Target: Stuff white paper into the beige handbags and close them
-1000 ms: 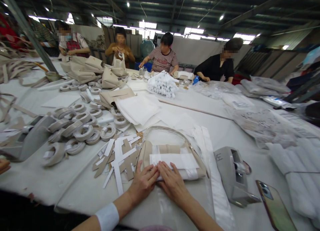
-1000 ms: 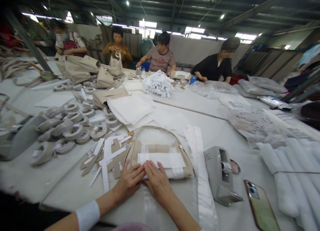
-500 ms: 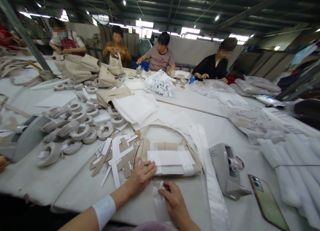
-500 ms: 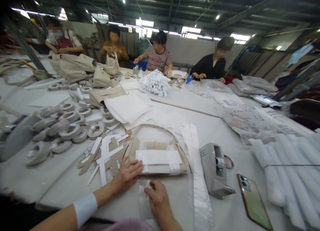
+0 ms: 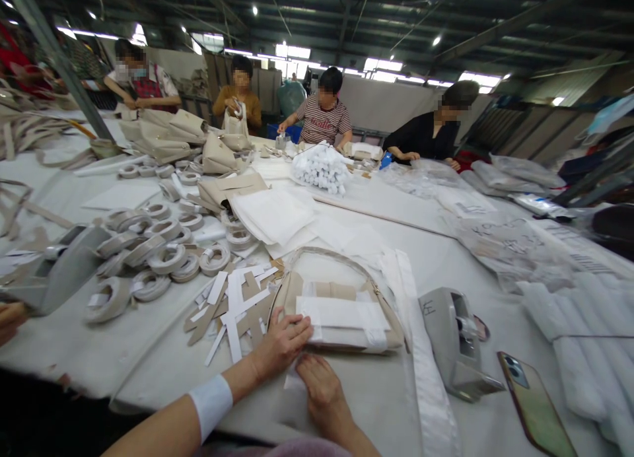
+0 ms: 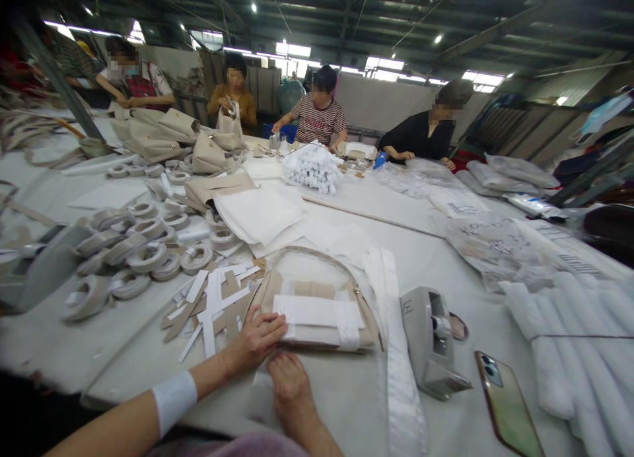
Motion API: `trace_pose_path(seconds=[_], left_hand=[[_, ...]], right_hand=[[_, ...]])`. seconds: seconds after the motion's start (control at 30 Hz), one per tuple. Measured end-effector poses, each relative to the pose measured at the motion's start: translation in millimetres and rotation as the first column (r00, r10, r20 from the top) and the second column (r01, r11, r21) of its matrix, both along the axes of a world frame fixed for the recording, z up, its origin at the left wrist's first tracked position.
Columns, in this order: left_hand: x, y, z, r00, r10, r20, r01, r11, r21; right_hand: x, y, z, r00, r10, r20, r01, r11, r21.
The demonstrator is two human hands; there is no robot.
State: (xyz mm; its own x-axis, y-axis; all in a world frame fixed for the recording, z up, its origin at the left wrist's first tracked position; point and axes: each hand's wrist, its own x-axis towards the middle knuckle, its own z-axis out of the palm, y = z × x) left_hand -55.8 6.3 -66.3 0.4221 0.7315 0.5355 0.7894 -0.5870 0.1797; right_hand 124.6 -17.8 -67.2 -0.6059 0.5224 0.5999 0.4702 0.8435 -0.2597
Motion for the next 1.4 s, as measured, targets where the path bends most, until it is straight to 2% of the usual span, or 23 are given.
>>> trace_pose_path(seconds=[0.3, 0.53, 0.63, 0.73, 0.83, 0.9, 1.03, 1.1, 1.17, 1.27, 1.4], left_hand=[[-8.0, 3.1, -6.9, 1.000, -0.018, -0.001, 0.018, 0.998, 0.066], [-10.2, -9.2, -11.4, 0.998, -0.066, -0.014, 0.067, 0.996, 0.054], [-12.2, -10.1, -14.8, 0.998, -0.068, -0.011, 0.068, 0.997, 0.038], [-14.9, -11.9, -13.0, 0.995, -0.101, -0.013, 0.101, 0.995, -0.016], [-14.3, -19.5, -1.7, 0.994, -0.099, 0.043, 0.104, 0.984, -0.145], [-10.1, -25.6, 8.7, 0.988, -0.060, 0.142, 0.094, 0.964, -0.247], [6.3, -26.9, 23.3, 0.933, 0.111, 0.342, 0.027, 0.927, -0.375], [15.1, -21.1, 25.6, 0.907, 0.216, 0.362, -0.059, 0.915, -0.400], [21.5, -15.0, 26.6, 0.895, 0.288, 0.341, -0.136, 0.903, -0.406], [22.7, -11.9, 28.8, 0.904, 0.289, 0.316, -0.156, 0.910, -0.384], [7.7, -16.4, 32.9, 0.921, 0.171, 0.349, -0.011, 0.908, -0.418]], right_hand=[[2.0, -9.2, 29.0, 0.998, 0.067, -0.016, -0.066, 0.996, 0.059], [-19.6, -18.2, 27.5, 0.993, 0.111, -0.036, -0.106, 0.986, 0.129], [-27.8, -13.1, 35.6, 0.987, 0.153, -0.041, -0.149, 0.986, 0.079], [-28.0, 2.8, 55.6, 0.981, 0.190, -0.028, -0.191, 0.981, -0.042], [-22.6, 26.2, 74.2, 0.986, 0.168, -0.005, -0.166, 0.969, -0.184], [-18.2, 41.8, 78.7, 0.992, 0.126, -0.008, -0.124, 0.959, -0.253], [-10.7, 63.7, 70.3, 1.000, 0.016, 0.009, -0.012, 0.942, -0.337], [-7.4, 69.8, 63.2, 0.999, -0.027, 0.043, 0.041, 0.933, -0.358], [-3.8, 74.0, 57.3, 0.999, -0.014, 0.052, 0.033, 0.928, -0.371], [0.8, 75.9, 52.2, 0.998, 0.062, 0.001, -0.059, 0.954, -0.293], [1.2, 61.7, 51.1, 0.993, 0.106, -0.054, -0.114, 0.980, -0.163]])
